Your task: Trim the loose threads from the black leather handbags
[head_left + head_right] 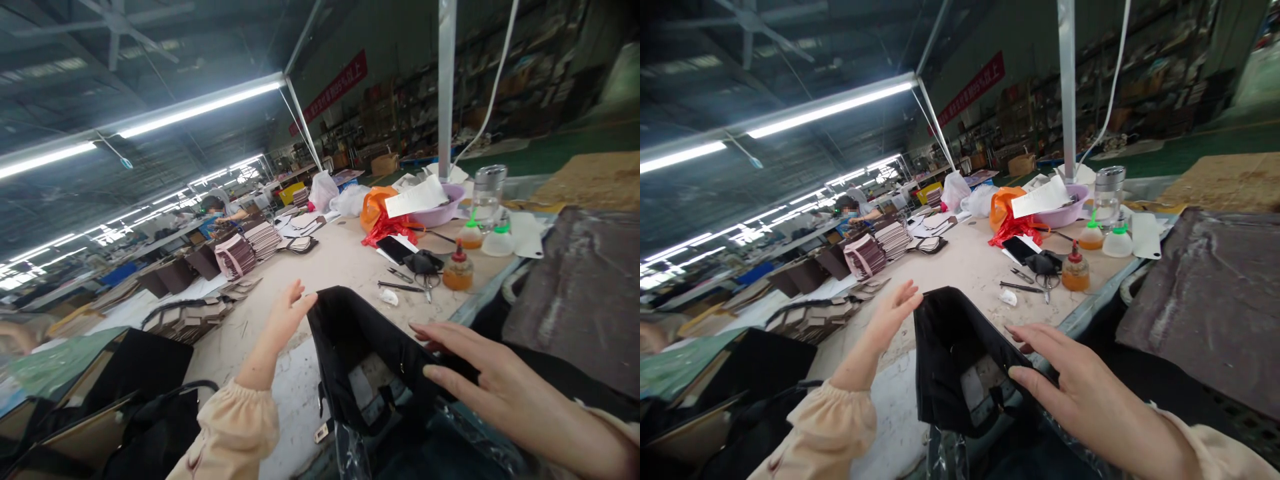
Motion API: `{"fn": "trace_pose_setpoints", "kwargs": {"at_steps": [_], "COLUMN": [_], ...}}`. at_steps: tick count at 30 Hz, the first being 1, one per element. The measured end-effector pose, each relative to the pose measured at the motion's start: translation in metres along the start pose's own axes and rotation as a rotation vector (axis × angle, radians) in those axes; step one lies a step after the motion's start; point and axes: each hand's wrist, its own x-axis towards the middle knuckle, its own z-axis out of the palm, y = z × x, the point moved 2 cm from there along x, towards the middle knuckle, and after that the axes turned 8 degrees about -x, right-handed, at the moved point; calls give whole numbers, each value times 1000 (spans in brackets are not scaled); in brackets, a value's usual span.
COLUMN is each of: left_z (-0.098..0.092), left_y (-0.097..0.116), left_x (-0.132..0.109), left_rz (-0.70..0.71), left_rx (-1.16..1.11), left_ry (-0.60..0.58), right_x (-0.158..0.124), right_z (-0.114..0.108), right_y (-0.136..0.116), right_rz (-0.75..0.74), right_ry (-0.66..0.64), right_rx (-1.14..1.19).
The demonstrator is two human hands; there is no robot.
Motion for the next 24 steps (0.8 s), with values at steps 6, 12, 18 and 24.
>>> {"fn": "trace_pose_setpoints", "kwargs": {"at_steps": [6, 12, 18, 24], "left_z": [5, 0, -4, 1], "left_y": [-6, -8, -5, -6], "left_x": [-9, -4, -7, -10], "left_rz": [14, 152, 135, 2], "left_rx": [386, 392, 424, 651], "left_ry": [-89, -160, -139, -31], "right_x": [60, 138, 174, 187], "right_z": [-8, 20, 53, 67], "right_y": [-17, -41, -64, -76], "right_rz": [-136, -353, -471, -487], "right_ry": [47, -92, -129, -201], "right_rx": [0, -46, -104, -205]}}
